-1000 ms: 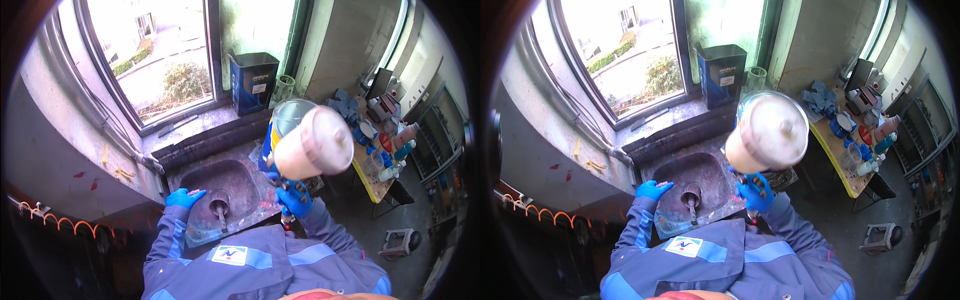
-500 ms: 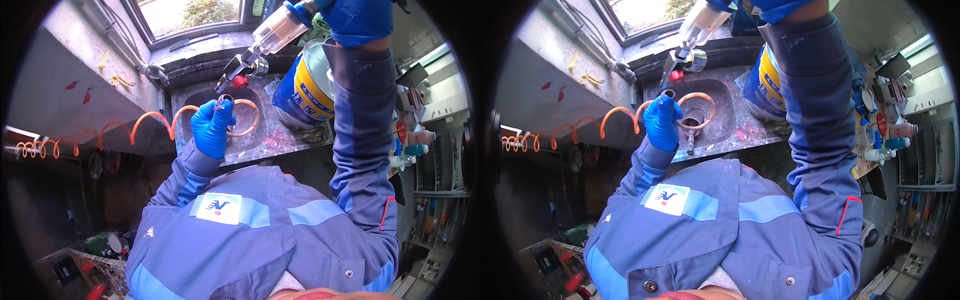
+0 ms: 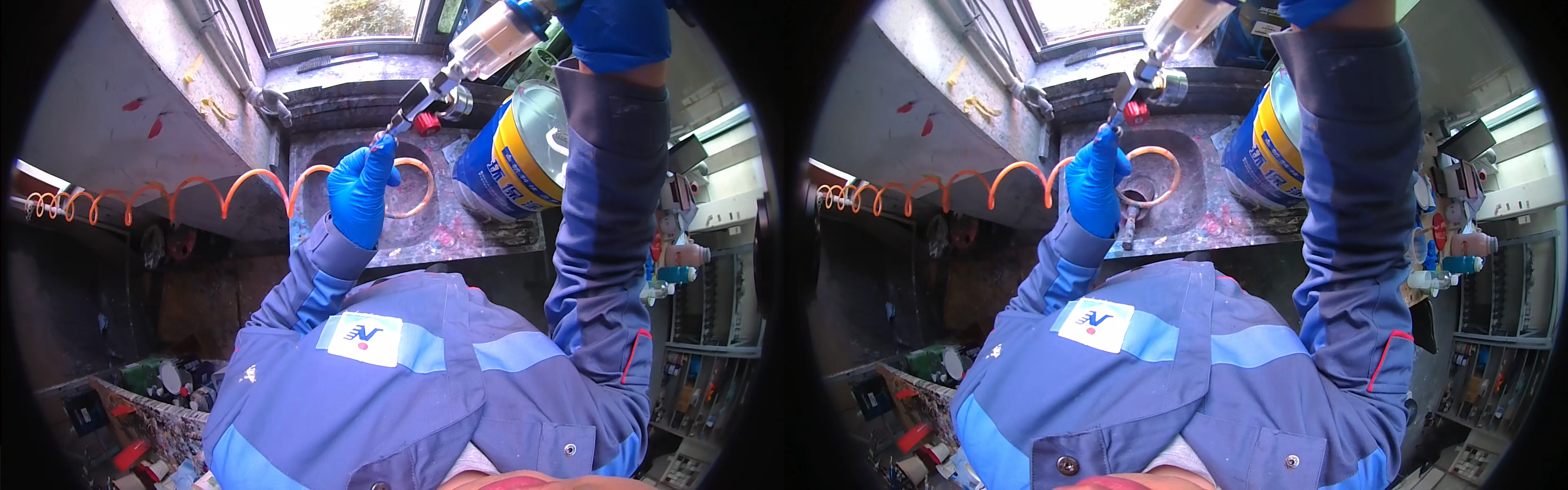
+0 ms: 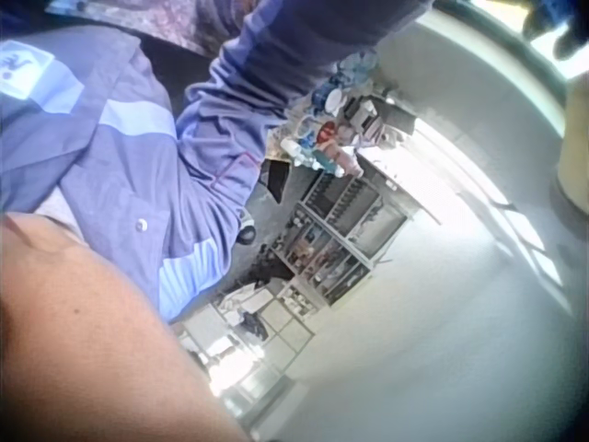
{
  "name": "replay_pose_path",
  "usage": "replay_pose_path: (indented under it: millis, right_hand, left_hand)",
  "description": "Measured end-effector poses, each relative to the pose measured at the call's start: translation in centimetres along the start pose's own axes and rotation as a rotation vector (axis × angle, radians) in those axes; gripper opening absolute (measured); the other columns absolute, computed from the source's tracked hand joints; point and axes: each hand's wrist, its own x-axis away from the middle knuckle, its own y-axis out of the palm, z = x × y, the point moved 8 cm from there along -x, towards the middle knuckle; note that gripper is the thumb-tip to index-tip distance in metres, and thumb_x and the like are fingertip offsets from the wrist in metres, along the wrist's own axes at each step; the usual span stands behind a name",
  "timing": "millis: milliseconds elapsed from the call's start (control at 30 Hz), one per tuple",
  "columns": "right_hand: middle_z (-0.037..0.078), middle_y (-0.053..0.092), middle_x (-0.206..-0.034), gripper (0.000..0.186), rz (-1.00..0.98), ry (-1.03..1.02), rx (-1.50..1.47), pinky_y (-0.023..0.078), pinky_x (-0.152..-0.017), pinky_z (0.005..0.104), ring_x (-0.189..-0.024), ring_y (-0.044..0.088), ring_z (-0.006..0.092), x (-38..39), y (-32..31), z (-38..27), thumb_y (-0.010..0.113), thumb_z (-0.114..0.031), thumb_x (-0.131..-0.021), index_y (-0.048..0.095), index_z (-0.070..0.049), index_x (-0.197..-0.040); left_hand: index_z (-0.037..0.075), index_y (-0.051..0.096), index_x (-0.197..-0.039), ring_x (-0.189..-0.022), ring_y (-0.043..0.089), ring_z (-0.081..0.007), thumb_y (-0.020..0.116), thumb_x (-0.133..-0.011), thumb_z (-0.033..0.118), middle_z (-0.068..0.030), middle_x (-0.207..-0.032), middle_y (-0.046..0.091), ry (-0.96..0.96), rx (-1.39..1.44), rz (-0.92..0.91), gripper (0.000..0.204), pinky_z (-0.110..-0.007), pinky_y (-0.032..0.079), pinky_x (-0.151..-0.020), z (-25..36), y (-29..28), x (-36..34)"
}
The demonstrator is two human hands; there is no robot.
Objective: The person pours paint from a large can into a spray gun cup, attaches the cup to the spray gun, and tests the spray by firing it toward a window. They then clean the spray gun cup with a brush and wipe it with a cloth before refilling it with paint.
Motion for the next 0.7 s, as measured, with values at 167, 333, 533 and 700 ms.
replay_pose_path:
  millis: [167,333,533,700]
  right_hand:
    - [0.004,0.054,-0.077,0.016,-0.111,0.167,-0.137,0.043,-0.051,0.0239,-0.06,0.051,0.0135,-2.2,-0.4,1.5,0.053,-0.008,-0.089,0.057,-0.001,-0.103]
    - [0.007,0.058,-0.084,0.018,-0.081,0.05,-0.087,0.045,-0.051,0.0238,-0.065,0.056,0.0141,-2.5,-1.9,1.0,0.053,-0.002,-0.087,0.055,-0.002,-0.105]
    - [0.008,0.06,-0.091,0.02,-0.234,0.145,-0.247,0.046,-0.051,0.0215,-0.063,0.057,0.0124,-1.8,0.0,1.3,0.052,0.001,-0.087,0.054,-0.003,-0.106]
    - [0.008,0.06,-0.093,0.018,-0.084,0.129,-0.137,0.046,-0.05,0.0199,-0.062,0.056,0.0111,-1.0,0.0,1.4,0.051,0.001,-0.086,0.056,-0.004,-0.103]
  left_hand:
    - [0.007,0.068,-0.088,-0.064,0.05,-0.0069,0.056,-0.099,0.042,0.0005,-0.069,0.058,-0.023,-0.093,-0.127,0.039,-0.023,0.039,-0.062,0.8,2.3,1.2]
    - [0.001,0.068,-0.1,-0.077,0.058,-0.0101,0.056,-0.1,0.037,-0.0043,-0.083,0.066,-0.153,-0.013,-0.356,0.038,-0.025,0.045,-0.074,0.6,4.7,2.7]
    - [0.001,0.068,-0.103,-0.084,0.059,-0.01,0.054,-0.101,0.034,-0.0048,-0.091,0.069,-0.144,-0.073,-0.436,0.036,-0.026,0.046,-0.08,1.0,5.5,3.7]
    - [0.003,0.068,-0.099,-0.075,0.058,-0.0067,0.058,-0.099,0.032,-0.0019,-0.084,0.067,-0.068,-0.086,-0.314,0.031,-0.022,0.046,-0.07,0.9,5.6,4.1]
